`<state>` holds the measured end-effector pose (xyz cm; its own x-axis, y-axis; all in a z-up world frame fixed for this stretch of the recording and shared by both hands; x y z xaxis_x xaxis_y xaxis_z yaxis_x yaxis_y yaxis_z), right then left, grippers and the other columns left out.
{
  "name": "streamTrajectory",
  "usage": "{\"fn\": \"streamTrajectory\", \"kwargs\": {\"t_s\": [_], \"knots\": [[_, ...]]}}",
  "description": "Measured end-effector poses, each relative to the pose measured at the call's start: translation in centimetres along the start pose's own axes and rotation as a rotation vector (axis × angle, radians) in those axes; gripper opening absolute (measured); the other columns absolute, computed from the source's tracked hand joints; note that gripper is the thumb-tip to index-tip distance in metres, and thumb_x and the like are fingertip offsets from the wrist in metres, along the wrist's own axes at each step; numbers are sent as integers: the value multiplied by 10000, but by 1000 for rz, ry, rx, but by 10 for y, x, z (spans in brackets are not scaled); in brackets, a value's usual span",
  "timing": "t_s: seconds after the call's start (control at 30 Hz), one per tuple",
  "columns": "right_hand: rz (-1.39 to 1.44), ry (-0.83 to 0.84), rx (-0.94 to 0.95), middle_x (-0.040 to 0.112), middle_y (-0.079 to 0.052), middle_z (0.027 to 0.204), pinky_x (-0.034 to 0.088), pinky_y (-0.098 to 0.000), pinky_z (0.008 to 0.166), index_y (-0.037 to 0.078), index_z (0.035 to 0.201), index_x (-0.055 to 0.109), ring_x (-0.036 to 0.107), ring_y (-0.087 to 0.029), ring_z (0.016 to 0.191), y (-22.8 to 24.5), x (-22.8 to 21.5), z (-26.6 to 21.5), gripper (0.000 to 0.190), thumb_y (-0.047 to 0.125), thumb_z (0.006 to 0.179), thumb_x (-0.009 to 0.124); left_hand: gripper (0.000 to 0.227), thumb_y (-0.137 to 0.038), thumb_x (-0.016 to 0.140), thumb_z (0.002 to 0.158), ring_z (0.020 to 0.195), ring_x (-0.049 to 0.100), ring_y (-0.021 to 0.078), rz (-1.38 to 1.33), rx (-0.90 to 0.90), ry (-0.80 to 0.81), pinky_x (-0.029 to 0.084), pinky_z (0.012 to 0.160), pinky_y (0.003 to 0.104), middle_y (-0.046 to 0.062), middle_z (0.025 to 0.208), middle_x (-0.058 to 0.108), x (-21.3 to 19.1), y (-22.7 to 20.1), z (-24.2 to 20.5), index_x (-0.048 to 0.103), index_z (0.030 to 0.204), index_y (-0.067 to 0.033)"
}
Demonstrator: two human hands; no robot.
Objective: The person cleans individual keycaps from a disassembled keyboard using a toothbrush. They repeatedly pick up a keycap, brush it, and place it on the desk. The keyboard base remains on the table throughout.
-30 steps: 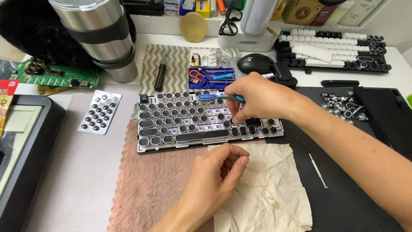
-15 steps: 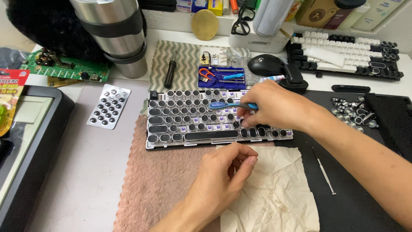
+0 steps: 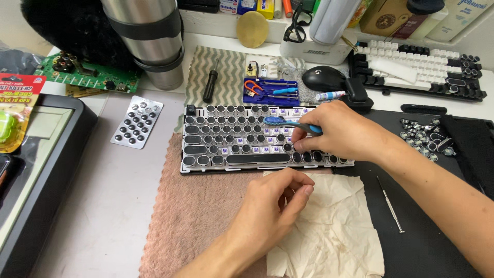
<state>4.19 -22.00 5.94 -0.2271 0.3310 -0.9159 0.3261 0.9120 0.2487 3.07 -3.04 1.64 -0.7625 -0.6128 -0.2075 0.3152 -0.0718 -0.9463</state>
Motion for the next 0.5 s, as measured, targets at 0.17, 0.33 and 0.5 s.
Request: {"fn": "streamTrajectory", "kwargs": {"t_s": [0.17,0.33,0.5], "knots": [[76,11,88,811,91,766,475,-242,726,227,874,846,613,-39,693,-9,-3,4,84,283,813,862,71,-163,635,989,628,561,109,0,23,-7,477,604,273,-30,779,689,0,0,0,694,994,-124],[259,56,76,851,45,842,524,-211,808,157,946,871,726,-35,811,-22,6,10,153,191,797,873,87,-183,626,992,641,581,120,18,23,10,485,616,280,-33,818,719,0,-2,0,701,1003,-140],[186,-4,134,843,106,859,476,-205,811,214,920,870,663,-3,807,-15,9,2,130,253,797,862,86,-179,623,992,636,580,121,28,40,14,489,620,283,-27,846,723,1,-1,-1,695,1012,-136]]}}
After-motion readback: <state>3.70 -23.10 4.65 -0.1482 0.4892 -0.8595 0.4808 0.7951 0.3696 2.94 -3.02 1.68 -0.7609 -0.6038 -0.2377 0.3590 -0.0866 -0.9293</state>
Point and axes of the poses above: each hand's wrist, its own z-axis towards the middle knuckle, its own x-axis out of the palm, y = z × x, the point moved 4 cm from there along z, towards the middle knuckle
